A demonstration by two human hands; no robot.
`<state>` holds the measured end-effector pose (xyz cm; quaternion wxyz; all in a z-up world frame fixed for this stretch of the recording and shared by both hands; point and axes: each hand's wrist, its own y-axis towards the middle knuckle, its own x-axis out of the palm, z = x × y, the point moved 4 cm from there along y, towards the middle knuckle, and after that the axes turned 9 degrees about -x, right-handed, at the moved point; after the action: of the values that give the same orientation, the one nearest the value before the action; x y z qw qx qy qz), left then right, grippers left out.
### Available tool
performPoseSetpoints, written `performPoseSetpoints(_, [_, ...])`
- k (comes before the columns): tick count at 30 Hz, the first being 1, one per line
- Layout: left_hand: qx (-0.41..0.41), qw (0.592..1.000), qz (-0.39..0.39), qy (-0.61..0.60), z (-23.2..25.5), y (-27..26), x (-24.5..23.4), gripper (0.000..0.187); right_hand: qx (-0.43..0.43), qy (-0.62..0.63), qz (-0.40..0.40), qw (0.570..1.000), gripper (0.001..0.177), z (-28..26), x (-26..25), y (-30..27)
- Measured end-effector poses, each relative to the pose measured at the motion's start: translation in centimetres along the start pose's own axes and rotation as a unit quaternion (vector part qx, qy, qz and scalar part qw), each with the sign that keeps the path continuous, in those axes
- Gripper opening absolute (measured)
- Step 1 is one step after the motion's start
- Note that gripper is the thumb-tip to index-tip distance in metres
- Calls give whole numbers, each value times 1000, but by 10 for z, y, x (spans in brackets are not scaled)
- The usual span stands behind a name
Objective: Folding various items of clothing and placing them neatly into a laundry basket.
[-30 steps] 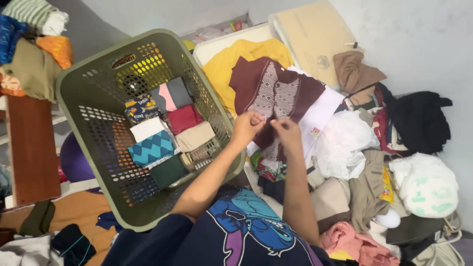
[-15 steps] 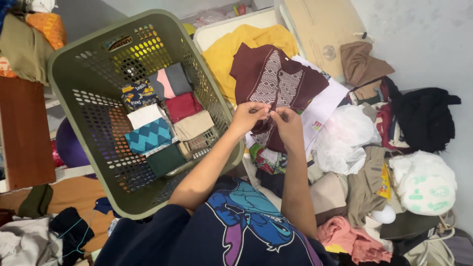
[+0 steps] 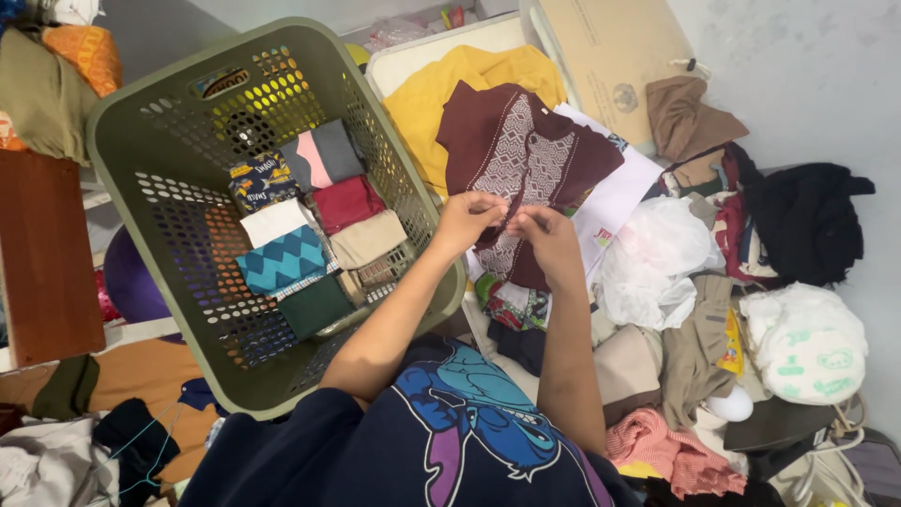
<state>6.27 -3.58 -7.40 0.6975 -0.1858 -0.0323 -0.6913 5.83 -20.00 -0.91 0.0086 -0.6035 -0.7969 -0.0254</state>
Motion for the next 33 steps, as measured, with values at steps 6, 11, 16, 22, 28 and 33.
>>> performPoseSetpoints(6, [-6, 999, 22, 28, -4, 0, -1, 19, -41, -63, 27, 997, 13, 12, 7, 3])
performPoseSetpoints(11, [41, 995, 34, 82, -27, 13, -5, 23, -69, -230, 85, 967, 10, -8, 32, -5])
performPoseSetpoints(16, [-23, 996, 58, 65, 4, -5, 7, 26, -142, -330, 154, 920, 12, -20, 46, -12])
performPoseSetpoints(22, [28, 999, 40, 25, -11, 4, 1, 21, -176, -340, 167, 909, 14, -21, 45, -13])
performPoseSetpoints(28, [87, 980, 93, 151, 6, -5, 3, 12, -153, -312, 117, 930, 13, -11, 37, -9])
performPoseSetpoints(33, [93, 987, 97, 89, -2, -2, 2, 12, -109, -221, 94, 965, 9, -1, 31, -6])
